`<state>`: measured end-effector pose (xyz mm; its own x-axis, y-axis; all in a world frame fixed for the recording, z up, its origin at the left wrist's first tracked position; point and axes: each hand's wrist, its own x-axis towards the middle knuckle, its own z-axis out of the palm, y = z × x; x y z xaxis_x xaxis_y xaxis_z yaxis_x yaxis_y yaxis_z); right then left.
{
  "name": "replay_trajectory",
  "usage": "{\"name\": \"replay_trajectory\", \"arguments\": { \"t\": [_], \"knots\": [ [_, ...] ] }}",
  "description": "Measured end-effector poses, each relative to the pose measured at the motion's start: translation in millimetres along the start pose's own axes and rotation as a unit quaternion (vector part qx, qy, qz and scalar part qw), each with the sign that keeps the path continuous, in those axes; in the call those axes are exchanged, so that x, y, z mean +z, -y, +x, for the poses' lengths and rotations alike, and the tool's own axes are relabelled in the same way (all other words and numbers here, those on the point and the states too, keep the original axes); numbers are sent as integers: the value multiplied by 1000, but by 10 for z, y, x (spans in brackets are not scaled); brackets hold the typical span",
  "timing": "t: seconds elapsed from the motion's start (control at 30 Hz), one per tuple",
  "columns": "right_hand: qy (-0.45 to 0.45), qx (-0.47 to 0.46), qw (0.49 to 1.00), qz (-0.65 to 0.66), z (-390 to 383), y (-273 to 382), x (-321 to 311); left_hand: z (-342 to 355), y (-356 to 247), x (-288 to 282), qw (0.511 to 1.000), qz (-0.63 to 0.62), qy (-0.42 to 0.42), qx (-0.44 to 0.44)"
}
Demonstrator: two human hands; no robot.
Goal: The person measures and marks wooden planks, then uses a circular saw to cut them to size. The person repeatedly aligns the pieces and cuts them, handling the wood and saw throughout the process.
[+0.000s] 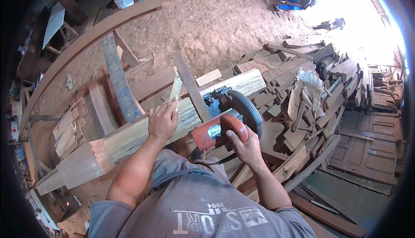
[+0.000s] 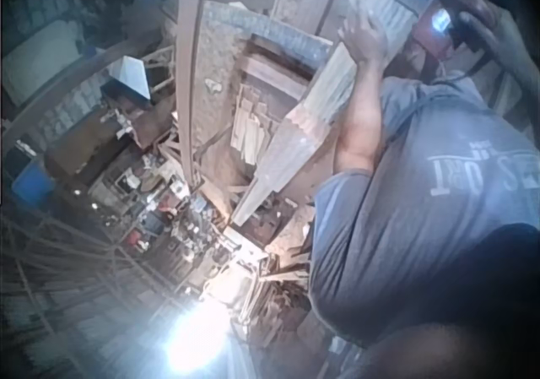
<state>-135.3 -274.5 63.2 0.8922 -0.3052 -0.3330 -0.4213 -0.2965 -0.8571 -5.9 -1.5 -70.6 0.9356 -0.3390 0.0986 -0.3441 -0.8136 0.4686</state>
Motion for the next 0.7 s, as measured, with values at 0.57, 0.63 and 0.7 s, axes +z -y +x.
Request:
{"name": "replay_trajectory", "arguments": {
  "t": [0.57,0.63,0.7],
  "knots": [
    [0,-30,999,18,324,72,142,7,-2,-3,1000,6,7,0],
    [2,-33,999,29,364,50,159,-1,38,47,999,12,-32,30],
    [6,-26,999,40,400,58,177,-4,46,54,999,16,-28,29]
  ]
}}
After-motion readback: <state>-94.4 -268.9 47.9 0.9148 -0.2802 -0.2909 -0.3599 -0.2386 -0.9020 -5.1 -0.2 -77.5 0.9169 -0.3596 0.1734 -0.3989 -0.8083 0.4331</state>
